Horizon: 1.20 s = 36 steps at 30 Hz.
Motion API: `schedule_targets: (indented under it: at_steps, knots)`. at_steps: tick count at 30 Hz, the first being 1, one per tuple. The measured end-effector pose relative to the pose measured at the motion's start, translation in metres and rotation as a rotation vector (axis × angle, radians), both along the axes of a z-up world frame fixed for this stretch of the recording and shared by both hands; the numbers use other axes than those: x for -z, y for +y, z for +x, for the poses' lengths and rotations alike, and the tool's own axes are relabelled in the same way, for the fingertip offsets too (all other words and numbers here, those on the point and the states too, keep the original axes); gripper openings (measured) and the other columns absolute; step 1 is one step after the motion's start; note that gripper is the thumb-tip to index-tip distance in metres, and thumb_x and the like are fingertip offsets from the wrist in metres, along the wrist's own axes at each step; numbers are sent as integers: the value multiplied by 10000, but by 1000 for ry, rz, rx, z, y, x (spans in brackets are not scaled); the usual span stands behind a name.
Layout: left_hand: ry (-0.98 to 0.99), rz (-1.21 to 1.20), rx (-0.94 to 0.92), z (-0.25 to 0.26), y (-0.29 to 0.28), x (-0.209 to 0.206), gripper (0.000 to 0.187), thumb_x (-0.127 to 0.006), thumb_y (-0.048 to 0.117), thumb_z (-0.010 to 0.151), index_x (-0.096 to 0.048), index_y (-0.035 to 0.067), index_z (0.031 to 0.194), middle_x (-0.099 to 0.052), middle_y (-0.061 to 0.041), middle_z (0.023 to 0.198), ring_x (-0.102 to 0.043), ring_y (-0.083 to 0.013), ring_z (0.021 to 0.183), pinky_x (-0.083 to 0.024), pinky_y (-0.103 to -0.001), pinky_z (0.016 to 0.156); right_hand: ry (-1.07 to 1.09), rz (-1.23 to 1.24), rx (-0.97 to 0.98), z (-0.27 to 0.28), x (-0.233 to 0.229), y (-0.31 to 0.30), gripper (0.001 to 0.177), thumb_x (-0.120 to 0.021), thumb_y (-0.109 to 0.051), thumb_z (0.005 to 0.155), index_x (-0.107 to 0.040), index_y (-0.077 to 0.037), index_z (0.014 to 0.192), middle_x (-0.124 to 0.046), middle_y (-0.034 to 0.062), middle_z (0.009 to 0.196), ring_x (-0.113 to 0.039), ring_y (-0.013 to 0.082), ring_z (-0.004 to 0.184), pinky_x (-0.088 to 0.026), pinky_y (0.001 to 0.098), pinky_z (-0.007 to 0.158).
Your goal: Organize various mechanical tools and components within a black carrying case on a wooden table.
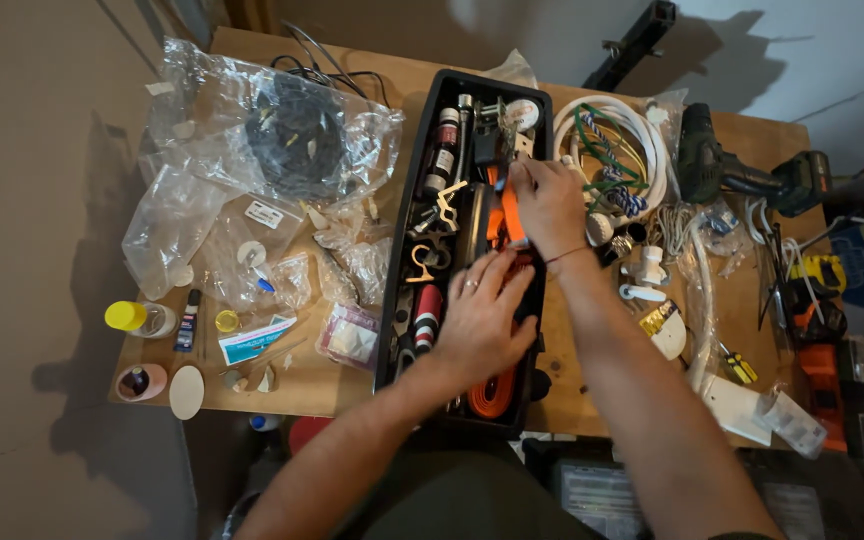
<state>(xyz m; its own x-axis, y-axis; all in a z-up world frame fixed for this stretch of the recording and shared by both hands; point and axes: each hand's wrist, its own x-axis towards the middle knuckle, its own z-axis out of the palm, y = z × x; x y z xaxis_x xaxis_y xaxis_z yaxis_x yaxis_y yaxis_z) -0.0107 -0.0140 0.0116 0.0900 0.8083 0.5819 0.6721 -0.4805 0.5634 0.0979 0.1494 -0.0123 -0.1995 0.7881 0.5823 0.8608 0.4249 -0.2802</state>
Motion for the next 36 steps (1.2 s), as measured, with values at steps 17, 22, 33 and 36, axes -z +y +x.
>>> schedule_targets:
  at_steps: [17, 22, 33, 36]
  knots:
    - [234, -241, 64, -14, 145, 2, 453, -434, 344, 864, -489, 80, 1228, -493, -130, 1243, -393, -340, 1211, -308, -483, 975, 8, -568, 156, 23, -19, -128, 471, -667, -402, 713, -568, -175, 1113, -527, 86, 1063, -576, 325, 941, -495, 417, 770]
    - [484, -375, 110, -4, 182, 11, 442, -363, 329, 883, -415, 122, 1270, -420, -60, 1315, -306, -304, 1259, -223, -471, 1030, 161, -249, -11, -4, -34, -135, 173, -616, -212, 794, -661, -162, 953, -625, 48, 790, -624, 246, 755, -492, 312, 646]
    - [463, -301, 274, 4, 172, -6, 612, -615, 278, 783, -396, 19, 1292, -298, -96, 1387, -465, -352, 1129, -328, -459, 984, 67, -91, -21, 6, -5, -142, 237, -681, -260, 702, -649, -154, 911, -610, 20, 881, -552, 211, 880, -433, 314, 706]
    - [416, -272, 249, 8, 179, 0, 540, -606, 268, 796, -446, 25, 1251, -337, -94, 1323, -554, -372, 994, -428, -448, 893, 28, -136, 26, 5, -5, -145, 252, -655, -299, 710, -635, -187, 934, -585, -11, 913, -516, 193, 927, -387, 311, 697]
